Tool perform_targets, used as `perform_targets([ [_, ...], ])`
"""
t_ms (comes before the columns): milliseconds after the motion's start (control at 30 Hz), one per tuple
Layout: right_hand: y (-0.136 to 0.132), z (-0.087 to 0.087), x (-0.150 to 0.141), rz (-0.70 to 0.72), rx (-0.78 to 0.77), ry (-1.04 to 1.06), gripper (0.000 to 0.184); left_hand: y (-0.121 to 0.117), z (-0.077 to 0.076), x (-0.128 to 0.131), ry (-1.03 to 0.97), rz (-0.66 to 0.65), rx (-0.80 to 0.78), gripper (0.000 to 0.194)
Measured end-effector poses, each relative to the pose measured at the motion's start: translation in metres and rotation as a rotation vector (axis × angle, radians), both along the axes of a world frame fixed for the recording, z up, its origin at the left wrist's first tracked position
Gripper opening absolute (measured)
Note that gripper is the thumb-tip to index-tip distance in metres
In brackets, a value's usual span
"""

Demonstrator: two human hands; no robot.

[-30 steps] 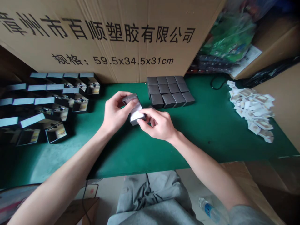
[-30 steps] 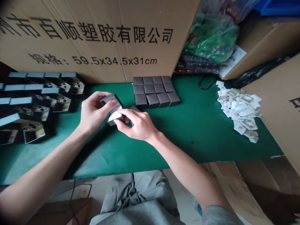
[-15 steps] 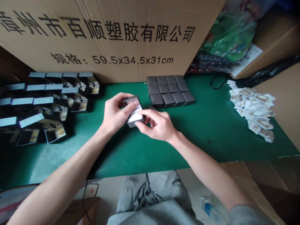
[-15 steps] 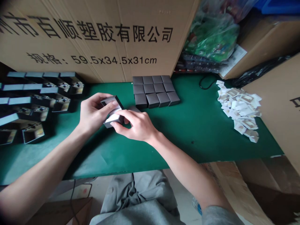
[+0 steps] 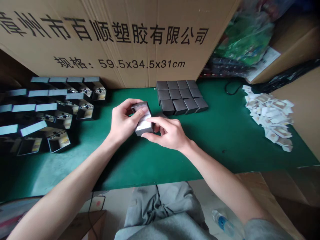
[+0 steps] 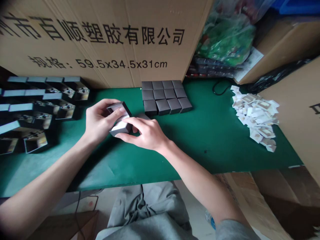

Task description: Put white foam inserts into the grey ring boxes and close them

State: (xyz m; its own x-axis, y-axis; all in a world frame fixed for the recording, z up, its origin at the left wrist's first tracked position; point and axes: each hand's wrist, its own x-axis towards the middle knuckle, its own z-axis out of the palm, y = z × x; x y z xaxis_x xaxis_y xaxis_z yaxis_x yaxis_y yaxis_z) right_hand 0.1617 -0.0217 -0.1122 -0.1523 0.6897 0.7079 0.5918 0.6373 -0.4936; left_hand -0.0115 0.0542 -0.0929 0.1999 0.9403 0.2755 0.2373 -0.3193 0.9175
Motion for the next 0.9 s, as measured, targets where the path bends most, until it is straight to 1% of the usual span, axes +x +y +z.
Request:
perform_targets([
  [133, 0.0004, -0.0012, -0.0004, -0.018, 0.008, -0.017, 0.033, -0.0002, 0.0002, 0.0001, 0.01, 0.012, -0.005, 0.042],
  [300, 0.0004, -0.0007, -0.0011, -0.007, 0.025, -0.007, 0.032, 0.0006, -0.0015, -0.0009, 0.019, 0.009, 0.005, 0.042],
  [500, 0.0001, -0.0028, -0.0012, -0.045, -0.005, -0.03, 0.036, -0.0003, -0.0023, 0.0, 0.026, 0.003, 0.021, 0.039],
  [633, 0.0, -0.0035, -0.0009, -0.051, 0.006, -0.024, 0.036, -0.0005, -0.0032, 0.0002, 0.042, 0.0, 0.023, 0.04],
  [900, -0.0001, -0.0025, -0.0004, -0.043, -0.036, -0.04, 0.037, 0.0005, -0.0023, -0.0009, 0.033, -0.003, 0.028, 0.041],
])
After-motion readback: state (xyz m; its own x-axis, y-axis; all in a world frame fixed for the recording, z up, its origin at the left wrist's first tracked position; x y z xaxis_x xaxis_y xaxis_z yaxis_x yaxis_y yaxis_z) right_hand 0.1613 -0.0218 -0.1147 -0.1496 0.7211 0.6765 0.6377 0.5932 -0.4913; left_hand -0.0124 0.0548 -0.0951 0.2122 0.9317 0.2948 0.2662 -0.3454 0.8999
